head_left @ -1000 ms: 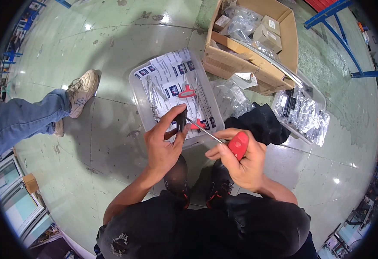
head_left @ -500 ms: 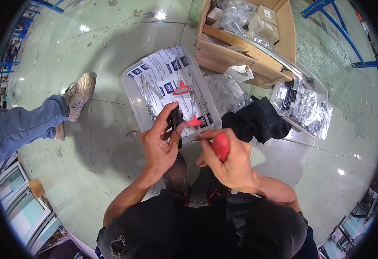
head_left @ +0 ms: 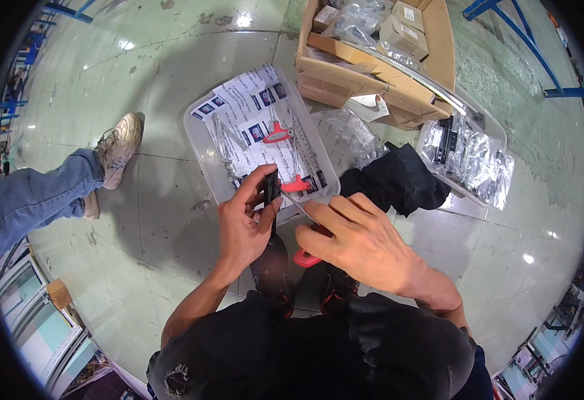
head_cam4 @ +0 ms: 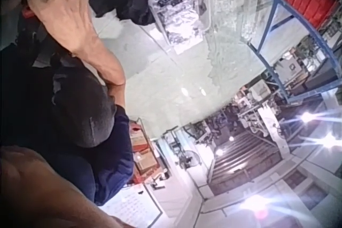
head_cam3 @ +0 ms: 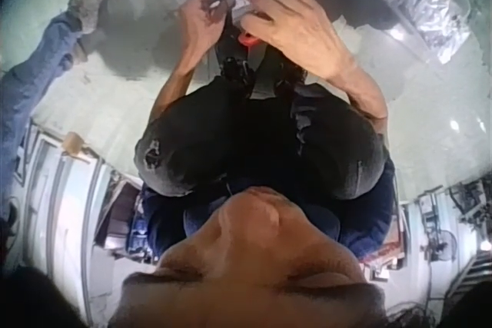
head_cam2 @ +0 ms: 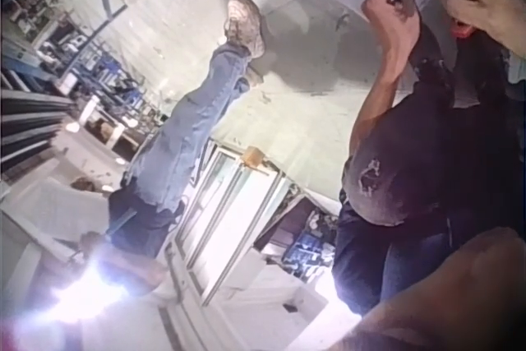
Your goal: The person assembles metal brackets and metal frames by sorting through bolts and components in a plastic bin and a cardboard box, then fastening them together with a hex key.
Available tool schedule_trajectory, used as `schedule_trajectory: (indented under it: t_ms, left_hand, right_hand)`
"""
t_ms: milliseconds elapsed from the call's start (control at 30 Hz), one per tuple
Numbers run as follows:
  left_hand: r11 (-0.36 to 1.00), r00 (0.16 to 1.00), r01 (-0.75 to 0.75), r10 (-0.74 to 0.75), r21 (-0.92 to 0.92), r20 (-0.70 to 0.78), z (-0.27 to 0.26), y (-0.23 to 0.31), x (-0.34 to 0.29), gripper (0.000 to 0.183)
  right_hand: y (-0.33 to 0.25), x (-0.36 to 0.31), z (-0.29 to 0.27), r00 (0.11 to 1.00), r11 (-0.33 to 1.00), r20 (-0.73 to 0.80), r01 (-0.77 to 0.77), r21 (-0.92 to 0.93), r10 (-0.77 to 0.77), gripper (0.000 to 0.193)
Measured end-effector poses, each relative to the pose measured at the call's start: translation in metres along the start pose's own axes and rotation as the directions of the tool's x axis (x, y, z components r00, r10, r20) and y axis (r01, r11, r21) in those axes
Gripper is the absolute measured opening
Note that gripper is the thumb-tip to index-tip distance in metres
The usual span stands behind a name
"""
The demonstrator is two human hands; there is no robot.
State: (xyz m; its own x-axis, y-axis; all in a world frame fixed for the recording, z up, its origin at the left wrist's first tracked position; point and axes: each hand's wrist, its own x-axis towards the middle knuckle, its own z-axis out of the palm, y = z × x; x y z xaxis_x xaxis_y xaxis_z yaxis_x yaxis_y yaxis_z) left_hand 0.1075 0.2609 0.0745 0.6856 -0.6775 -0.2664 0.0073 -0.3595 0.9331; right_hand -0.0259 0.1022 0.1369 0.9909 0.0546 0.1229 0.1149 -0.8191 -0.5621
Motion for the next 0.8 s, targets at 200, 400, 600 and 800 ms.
schedule_trajectory:
  t_ms: [200,400,600,800]
  left_hand:
    - [0.991,0.994,-0.082,0.073,-0.108,-0.087,0.007,-0.001,0.002,0.047]
    - [0.976,0.973,-0.194,0.179,-0.096,-0.146,0.009,-0.002,0.001,0.045]
    - [0.978,0.975,-0.194,0.184,-0.071,-0.128,0.008,-0.003,0.002,0.045]
    - [0.994,0.995,-0.043,0.034,-0.098,-0.094,0.009,-0.011,0.001,0.047]
  right_hand:
    - [-0.007,-0.007,0.021,0.929,0.786,-0.096,-0.244,0.569,0.358,0.017]
    - [-0.021,-0.008,0.027,0.83,-0.216,0.351,-0.283,0.935,0.433,0.028]
    - [-0.023,-0.009,0.029,0.823,-0.307,0.376,-0.26,0.916,0.426,0.025]
    - [-0.018,-0.014,0.02,0.816,-0.126,0.392,-0.376,0.918,0.425,0.024]
